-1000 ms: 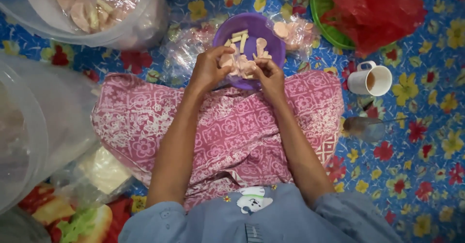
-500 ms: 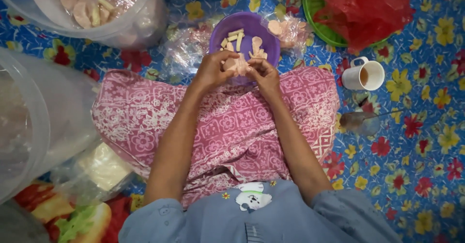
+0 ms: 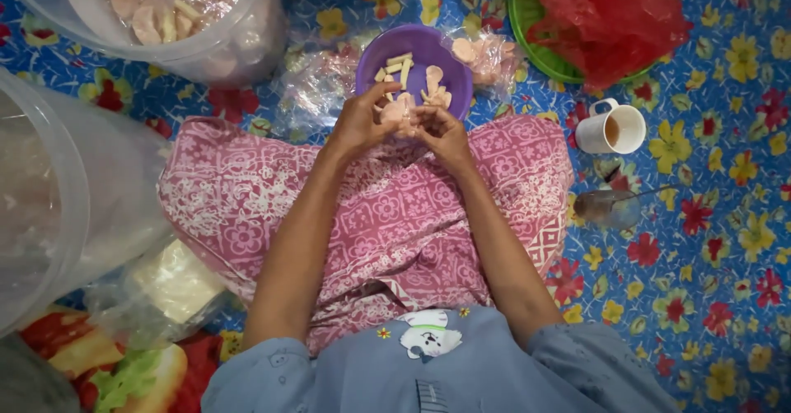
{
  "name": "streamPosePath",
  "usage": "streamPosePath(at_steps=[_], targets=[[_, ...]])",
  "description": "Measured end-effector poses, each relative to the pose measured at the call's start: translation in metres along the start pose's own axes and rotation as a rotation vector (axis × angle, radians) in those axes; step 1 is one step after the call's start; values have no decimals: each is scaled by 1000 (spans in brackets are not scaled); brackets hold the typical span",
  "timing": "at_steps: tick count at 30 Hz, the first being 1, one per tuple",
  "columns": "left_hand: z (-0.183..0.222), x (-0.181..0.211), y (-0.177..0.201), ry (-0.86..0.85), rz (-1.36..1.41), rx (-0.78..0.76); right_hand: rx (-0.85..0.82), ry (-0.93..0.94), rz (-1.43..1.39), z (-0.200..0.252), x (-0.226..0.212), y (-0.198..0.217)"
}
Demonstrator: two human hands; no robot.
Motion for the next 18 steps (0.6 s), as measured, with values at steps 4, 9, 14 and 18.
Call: streamPosePath(at_steps=[4,9,14,18], targets=[[2,12,4,-25,-18,11,-41,6,10,0,-14,-4],[-8,-4,3,-26,-87,16,-85,-18,-5,0,-18,-10],[-10,-7,1,15,-77,14,-98,-1,-14,-2,-16,-11],[-13,-11,0,41,-22,15,-44,12,2,-4,-7,-5]])
Point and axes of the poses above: each hand's wrist, its own z-axis away from the middle knuckle, its own y-axis out of the back of the hand, x = y × z, the point moved 10 cm from there along -z, towards the middle knuckle, and after that the axes turned 3 degrees about z, right-handed, at the moved point
